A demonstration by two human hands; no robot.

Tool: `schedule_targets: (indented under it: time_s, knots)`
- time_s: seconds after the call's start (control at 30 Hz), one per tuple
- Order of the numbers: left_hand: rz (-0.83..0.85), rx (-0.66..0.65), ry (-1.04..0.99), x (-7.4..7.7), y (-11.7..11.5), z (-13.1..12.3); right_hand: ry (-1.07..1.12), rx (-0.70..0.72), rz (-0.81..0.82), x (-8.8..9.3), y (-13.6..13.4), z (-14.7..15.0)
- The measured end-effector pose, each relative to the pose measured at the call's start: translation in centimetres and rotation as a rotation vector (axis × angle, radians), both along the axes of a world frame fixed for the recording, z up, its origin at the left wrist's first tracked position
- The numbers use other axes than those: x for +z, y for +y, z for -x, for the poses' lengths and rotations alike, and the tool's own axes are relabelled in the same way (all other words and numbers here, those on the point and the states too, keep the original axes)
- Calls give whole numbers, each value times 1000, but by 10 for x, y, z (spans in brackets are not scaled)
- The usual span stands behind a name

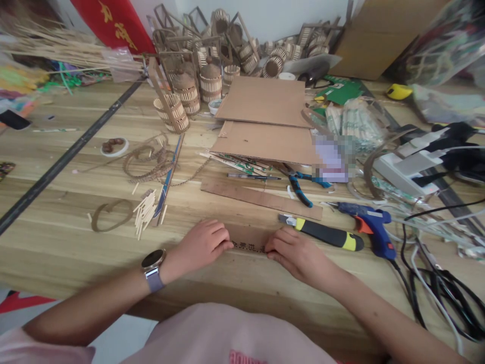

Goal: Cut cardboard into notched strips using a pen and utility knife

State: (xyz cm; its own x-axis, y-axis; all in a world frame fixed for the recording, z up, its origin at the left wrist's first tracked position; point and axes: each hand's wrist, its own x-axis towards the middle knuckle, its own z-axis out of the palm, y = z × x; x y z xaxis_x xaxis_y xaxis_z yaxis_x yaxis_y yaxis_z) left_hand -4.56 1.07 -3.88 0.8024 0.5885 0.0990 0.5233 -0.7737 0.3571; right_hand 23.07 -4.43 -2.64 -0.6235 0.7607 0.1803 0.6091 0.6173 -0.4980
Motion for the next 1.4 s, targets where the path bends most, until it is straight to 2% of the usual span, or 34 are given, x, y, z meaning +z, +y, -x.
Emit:
schedule_targets:
  time_s: [0.17, 0.23, 0.3, 0.43, 0.5, 0.77, 0.83, 0.9, 0.97, 1.13, 1.27, 1.4]
  knots:
    - [27, 32, 8, 2, 3, -1, 72, -7, 214, 4, 9, -3]
    - [15, 56, 3, 1, 5, -1, 104, 8, 245, 2, 11, -4]
    - [-36, 69, -14, -2, 7, -2, 104, 19, 194, -3, 10, -5]
    - [-197, 39, 8, -9, 7, -5, -19, 15, -70, -13, 6, -6]
    - [-243, 26, 53, -12, 6, -6, -75, 11, -133, -15, 5, -5]
    - [-326, 10, 143, -14, 5, -6, -87, 4, -33, -10, 8, -5]
    - [-371, -45, 123, -12, 5, -10, -82, 0, -37, -11, 7, -3]
    - [-401, -169, 64, -11, 3, -17, -70, 1, -53, -11, 7, 1]
    - [-398, -259, -3, -13, 1, -23, -41, 1, -71, -12, 7, 6]
    - [-351, -249, -7, -21, -1, -21, 56, -39, -92, -16, 11, 8]
    - [-292, -265, 90, -20, 1, -14, 152, -142, -146, -19, 7, -4]
    - [-241, -264, 114, -15, 2, -11, 145, -202, -277, -12, -10, -26]
